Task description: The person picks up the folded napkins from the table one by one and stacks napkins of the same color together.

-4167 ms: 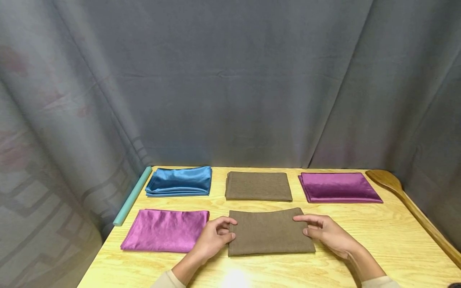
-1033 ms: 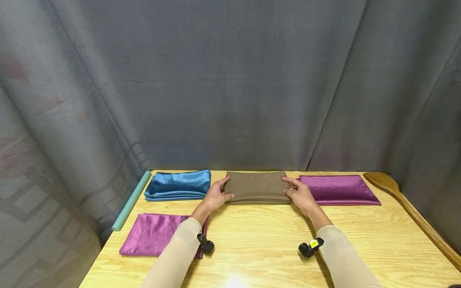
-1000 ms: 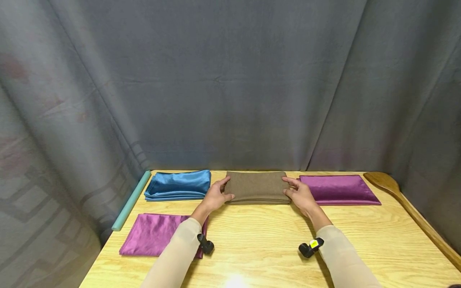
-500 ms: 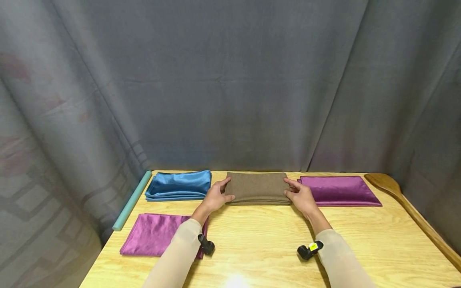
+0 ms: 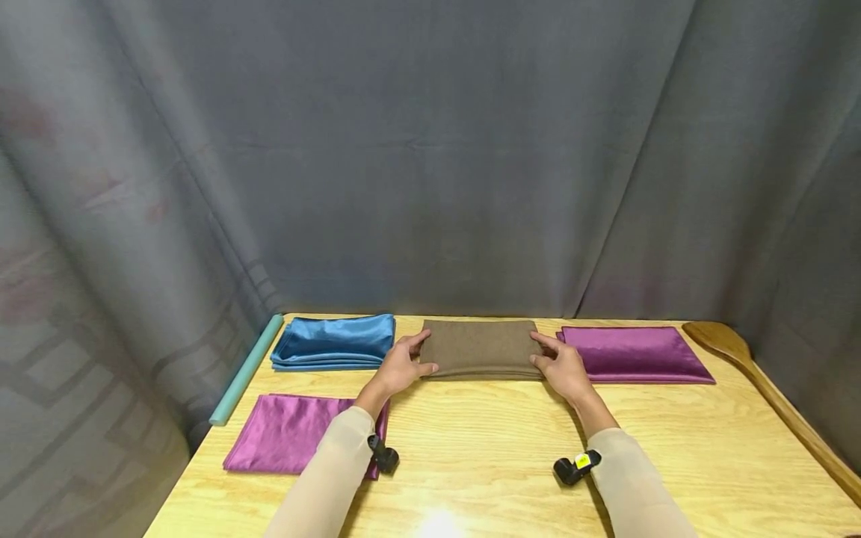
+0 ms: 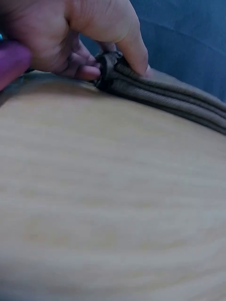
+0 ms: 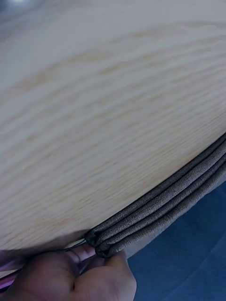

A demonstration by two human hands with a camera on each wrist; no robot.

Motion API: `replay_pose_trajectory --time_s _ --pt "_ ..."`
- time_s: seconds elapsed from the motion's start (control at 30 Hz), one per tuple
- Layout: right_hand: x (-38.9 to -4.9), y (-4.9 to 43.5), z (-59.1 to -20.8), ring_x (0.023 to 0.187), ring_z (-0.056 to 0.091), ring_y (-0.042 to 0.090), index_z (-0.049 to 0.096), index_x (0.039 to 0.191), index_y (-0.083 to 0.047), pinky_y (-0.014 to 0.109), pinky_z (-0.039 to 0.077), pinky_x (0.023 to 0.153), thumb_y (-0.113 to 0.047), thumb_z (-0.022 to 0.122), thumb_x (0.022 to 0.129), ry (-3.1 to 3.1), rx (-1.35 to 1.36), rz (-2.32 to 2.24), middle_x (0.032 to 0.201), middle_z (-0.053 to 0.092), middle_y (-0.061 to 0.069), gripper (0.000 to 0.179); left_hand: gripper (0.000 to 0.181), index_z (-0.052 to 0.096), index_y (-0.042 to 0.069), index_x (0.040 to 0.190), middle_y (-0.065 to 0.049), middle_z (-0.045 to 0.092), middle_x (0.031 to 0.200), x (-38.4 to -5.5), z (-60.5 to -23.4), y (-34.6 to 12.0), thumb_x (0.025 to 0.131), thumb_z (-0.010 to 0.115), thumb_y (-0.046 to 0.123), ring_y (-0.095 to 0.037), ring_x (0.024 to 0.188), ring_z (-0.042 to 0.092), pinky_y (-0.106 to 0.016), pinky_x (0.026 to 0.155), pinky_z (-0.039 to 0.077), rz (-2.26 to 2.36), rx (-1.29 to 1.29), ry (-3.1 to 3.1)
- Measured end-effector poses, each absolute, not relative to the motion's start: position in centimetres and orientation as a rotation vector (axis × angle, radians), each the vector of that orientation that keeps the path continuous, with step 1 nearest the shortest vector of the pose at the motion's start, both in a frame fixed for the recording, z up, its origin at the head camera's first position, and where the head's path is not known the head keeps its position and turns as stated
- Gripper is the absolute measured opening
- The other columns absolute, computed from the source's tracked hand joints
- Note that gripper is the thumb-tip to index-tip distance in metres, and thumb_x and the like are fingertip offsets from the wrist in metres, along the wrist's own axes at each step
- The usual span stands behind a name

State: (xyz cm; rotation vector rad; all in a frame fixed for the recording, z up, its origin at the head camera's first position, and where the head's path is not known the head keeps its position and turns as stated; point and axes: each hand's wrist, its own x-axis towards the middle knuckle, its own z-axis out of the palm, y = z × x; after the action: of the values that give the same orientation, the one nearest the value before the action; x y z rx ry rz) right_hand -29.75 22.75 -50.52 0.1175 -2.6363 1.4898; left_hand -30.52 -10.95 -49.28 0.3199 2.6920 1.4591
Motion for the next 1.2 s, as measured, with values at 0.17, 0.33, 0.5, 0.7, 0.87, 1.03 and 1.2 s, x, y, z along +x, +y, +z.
replay_pose_trajectory --time_s 0.17,0.33,0.5,0.7,0.87,1.03,1.2 --pt "-29.7 22.6 -50.6 0.127 0.056 0.038 0.055 0.148 -0.002 0.032 0.047 0.099 -0.004 0.063 0.098 -2.605 0.145 1.485 0.142 0.059 0.029 0.05 0.076 0.045 0.013 0.157 -0.022 0.051 0.146 -30.5 -48.7 -10.9 0.09 0.08 0.019 -0.035 0.126 0.057 -0.052 0.104 0.05 1.406 0.324 2.717" --pt "-29.5 22.6 -50.6 0.125 0.056 0.038 0.054 0.147 0.0 0.024 0.047 0.094 -0.004 0.061 0.099 -2.593 0.124 1.494 0.139 0.058 0.029 0.049 0.072 0.048 0.012 0.155 -0.022 0.048 0.15 -30.4 -48.5 -11.1 0.091 0.079 0.019 -0.035 0.126 0.057 -0.051 0.102 0.052 1.437 0.315 2.681" --pt "-29.5 22.7 -50.4 0.133 0.052 0.039 0.052 0.149 0.0 0.041 0.047 0.106 -0.004 0.058 0.1 -2.599 0.095 1.536 0.146 0.053 0.029 0.05 0.065 0.049 0.01 0.154 -0.022 0.052 0.15 -30.5 -48.4 -11.3 0.094 0.074 0.018 -0.037 0.13 0.057 -0.052 0.107 0.05 1.503 0.314 2.64" --pt "-29.4 22.6 -50.1 0.137 0.05 0.038 0.05 0.151 0.001 0.023 0.046 0.102 -0.006 0.055 0.102 -2.594 0.052 1.614 0.15 0.052 0.028 0.049 0.06 0.052 0.012 0.152 -0.02 0.05 0.152 -30.1 -48.1 -11.5 0.097 0.071 0.023 -0.037 0.133 0.057 -0.052 0.108 0.05 1.506 0.245 2.654" --pt "-29.1 22.7 -49.3 0.129 0.056 0.033 0.048 0.15 0.004 0.005 0.041 0.085 -0.007 0.053 0.103 -2.565 -0.007 1.699 0.147 0.055 0.029 0.048 0.055 0.055 0.01 0.148 -0.02 0.052 0.15 -28.8 -46.6 -12.5 0.096 0.07 0.021 -0.038 0.131 0.058 -0.054 0.104 0.052 1.543 0.243 2.708" --pt "-28.6 23.1 -48.2 0.107 0.058 0.007 0.049 0.148 0.007 0.008 0.046 0.082 -0.006 0.052 0.102 -2.57 -0.039 1.709 0.145 0.056 0.03 0.047 0.048 0.061 0.012 0.143 -0.014 0.059 0.146 -25.5 -44.2 -14.8 0.096 0.07 0.016 -0.037 0.127 0.061 -0.05 0.101 0.053 1.562 0.349 2.758" --pt "-27.5 23.2 -46.9 0.106 0.061 0.008 0.049 0.147 0.008 0.01 0.048 0.084 -0.009 0.051 0.105 -2.569 -0.044 1.695 0.144 0.056 0.03 0.046 0.043 0.06 0.011 0.142 -0.017 0.061 0.144 -22.1 -43.3 -18.3 0.1 0.066 0.013 -0.038 0.128 0.059 -0.035 0.102 0.053 1.628 0.401 2.683"
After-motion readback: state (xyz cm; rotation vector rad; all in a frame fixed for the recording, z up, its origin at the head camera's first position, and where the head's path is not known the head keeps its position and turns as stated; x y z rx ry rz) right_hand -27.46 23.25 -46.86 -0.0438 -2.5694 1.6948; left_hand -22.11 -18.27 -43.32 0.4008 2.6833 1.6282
